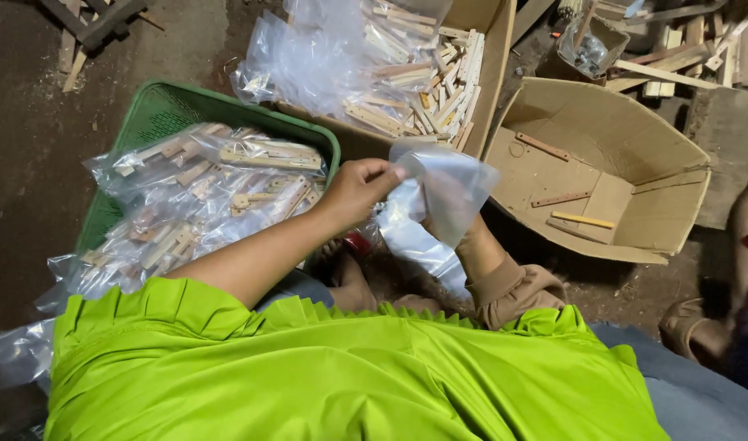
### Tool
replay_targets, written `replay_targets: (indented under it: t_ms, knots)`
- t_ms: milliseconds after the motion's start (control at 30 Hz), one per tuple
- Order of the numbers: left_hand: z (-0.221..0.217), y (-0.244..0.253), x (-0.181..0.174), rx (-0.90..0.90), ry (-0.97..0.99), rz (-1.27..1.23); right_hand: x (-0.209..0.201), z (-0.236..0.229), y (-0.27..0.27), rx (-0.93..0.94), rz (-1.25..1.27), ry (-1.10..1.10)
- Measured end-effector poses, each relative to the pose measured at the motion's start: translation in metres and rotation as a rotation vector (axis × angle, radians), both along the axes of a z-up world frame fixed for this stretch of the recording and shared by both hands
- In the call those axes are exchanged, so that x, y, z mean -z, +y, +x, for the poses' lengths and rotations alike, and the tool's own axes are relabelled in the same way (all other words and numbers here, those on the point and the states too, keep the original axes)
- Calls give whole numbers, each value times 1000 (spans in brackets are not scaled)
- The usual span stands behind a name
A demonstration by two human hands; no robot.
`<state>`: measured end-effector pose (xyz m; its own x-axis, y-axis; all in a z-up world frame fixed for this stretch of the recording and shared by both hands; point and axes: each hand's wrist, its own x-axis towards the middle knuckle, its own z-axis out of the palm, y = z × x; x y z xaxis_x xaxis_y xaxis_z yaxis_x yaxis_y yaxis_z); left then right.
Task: Packing small wooden slats into individual plastic bags from a larger cardboard box.
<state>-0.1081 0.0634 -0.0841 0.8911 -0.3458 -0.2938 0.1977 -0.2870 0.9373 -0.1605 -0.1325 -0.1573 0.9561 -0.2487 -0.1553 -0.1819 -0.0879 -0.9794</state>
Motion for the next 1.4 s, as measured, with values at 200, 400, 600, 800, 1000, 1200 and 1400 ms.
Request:
replay_targets:
  t_ms: [200,400,600,800,1000,1200,1400]
  knots:
    - [14,1,7,-88,-250,127,27,8,-18,11,-35,-1]
    - [23,4,-15,-176,-253,112,58,19,-39,23,-62,13]
    - [11,8,-45,-25,-287,25,87,23,-67,-293,-801,86]
    - [-3,5,-20,274,-217,-72,-11,7,-16,-345,199,-309]
    - [-22,5,-68,534,9,-401,27,-3,5,-711,512,-336]
    - [40,63,-96,-164,115,-606,-13,2,-19,-768,443,-197]
    - [68,94,-34,-244,-9,-450,31,14,-46,57,901,-76]
